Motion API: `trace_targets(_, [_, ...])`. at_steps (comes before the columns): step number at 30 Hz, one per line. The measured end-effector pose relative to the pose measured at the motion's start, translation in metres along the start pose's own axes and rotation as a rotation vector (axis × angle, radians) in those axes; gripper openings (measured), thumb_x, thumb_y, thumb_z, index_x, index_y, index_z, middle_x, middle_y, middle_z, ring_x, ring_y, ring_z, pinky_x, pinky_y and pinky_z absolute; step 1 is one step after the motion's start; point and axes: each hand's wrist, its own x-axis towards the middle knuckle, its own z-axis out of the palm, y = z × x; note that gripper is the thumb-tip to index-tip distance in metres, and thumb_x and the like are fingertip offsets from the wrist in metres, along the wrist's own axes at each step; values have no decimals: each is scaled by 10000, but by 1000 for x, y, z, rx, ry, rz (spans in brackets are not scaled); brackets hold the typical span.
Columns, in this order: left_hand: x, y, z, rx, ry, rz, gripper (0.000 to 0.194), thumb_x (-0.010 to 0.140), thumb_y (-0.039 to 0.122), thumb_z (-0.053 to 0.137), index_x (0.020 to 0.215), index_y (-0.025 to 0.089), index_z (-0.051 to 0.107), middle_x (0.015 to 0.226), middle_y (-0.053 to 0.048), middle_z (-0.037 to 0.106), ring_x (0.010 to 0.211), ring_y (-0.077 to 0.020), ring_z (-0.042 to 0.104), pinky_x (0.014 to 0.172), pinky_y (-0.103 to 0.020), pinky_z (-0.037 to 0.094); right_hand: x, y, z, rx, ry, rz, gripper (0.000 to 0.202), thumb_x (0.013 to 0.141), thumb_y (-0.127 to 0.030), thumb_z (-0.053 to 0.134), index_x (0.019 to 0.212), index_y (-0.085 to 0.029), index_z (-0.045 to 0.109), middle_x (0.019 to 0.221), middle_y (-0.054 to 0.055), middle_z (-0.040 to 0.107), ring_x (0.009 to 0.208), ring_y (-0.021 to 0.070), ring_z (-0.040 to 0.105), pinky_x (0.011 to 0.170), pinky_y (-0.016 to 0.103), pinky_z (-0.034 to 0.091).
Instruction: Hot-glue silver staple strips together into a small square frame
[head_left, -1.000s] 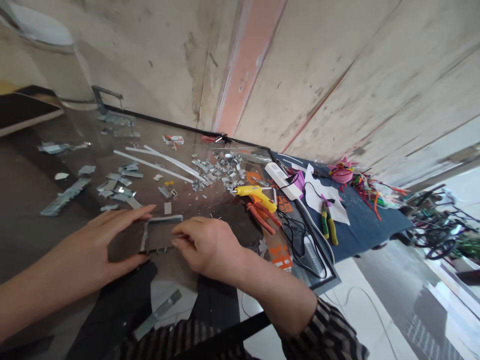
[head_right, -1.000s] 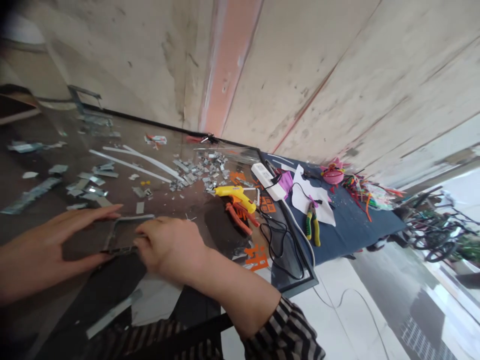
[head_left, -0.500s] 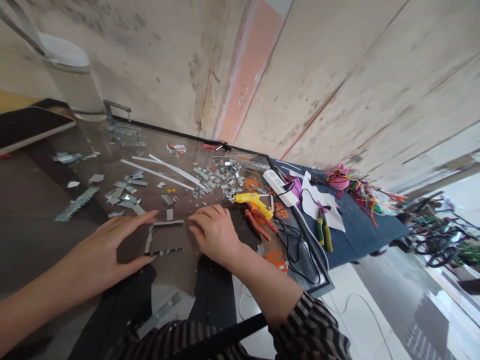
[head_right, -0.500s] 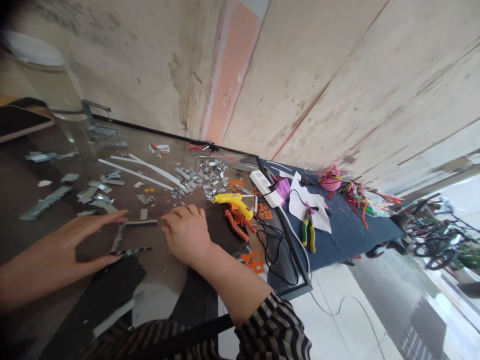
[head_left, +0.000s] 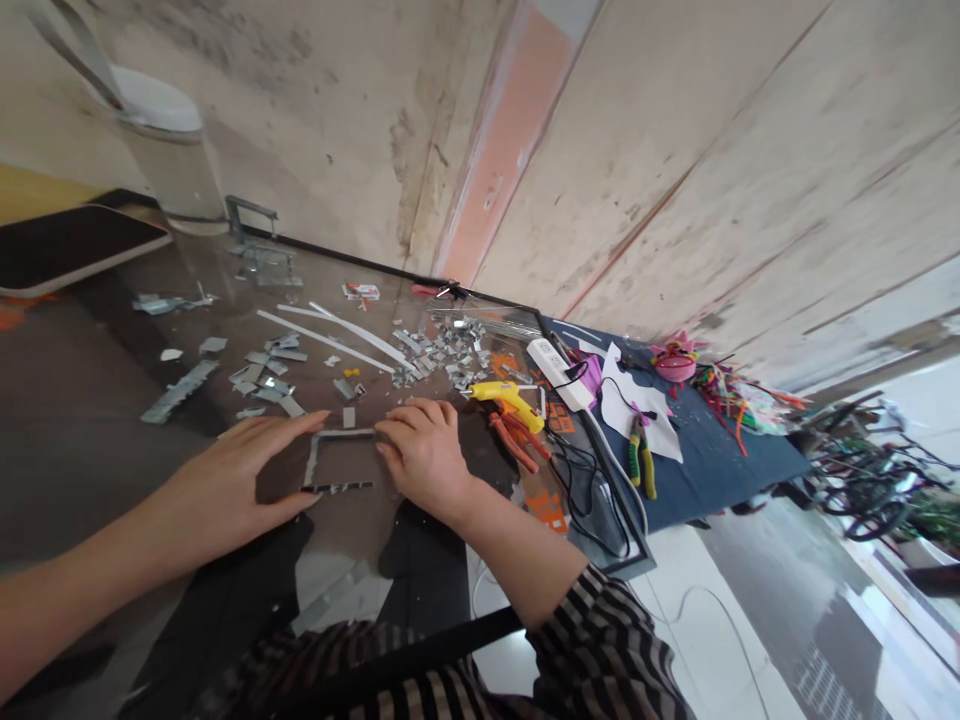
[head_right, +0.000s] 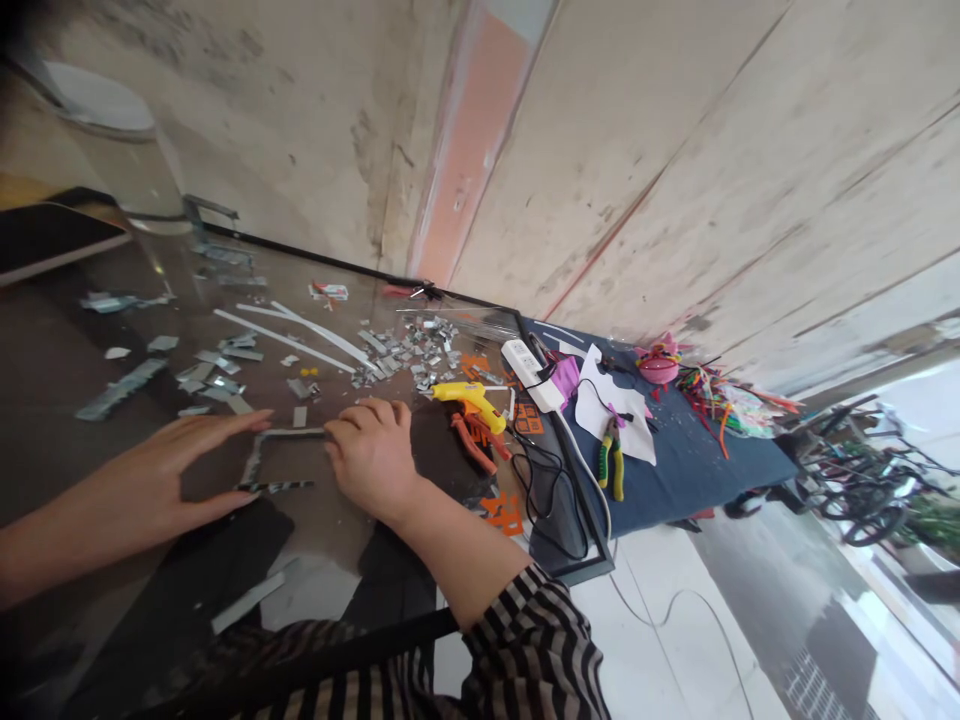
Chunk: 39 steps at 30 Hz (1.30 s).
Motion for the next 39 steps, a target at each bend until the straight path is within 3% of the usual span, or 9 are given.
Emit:
trace_targets(24, [2,5,-3,-32,-22,-49,712,756,498,595,1414,290,417,1352,-88,629,1213,-312,564,1007,-465,438,0,-3,0,58,-18,42,267,927,-295,585,1179,-228,640,1251,39,661,1279,218,445,1083,422,262])
trace_targets(32, [1,6,-7,-52,-43,-37,695,767,530,580,1400,284,431,1341,-100,617,1211,-298,561,1006,-455,452,-1,-3,-1,72,15,34,185,940,-290,556,1065,-238,682,1244,32,662,1275,218,447,1087,422,243])
trace_targets(39, [1,1,-11,-51,-60,-31,729,778,511,585,1442,298,373,1350,-93,605,1222,-296,539,1010,-448,446,-1,-2,-1,83,17,28,189,932,-295,569,1074,-234,679,1236,11,661,1267,206,448,1087,412,241])
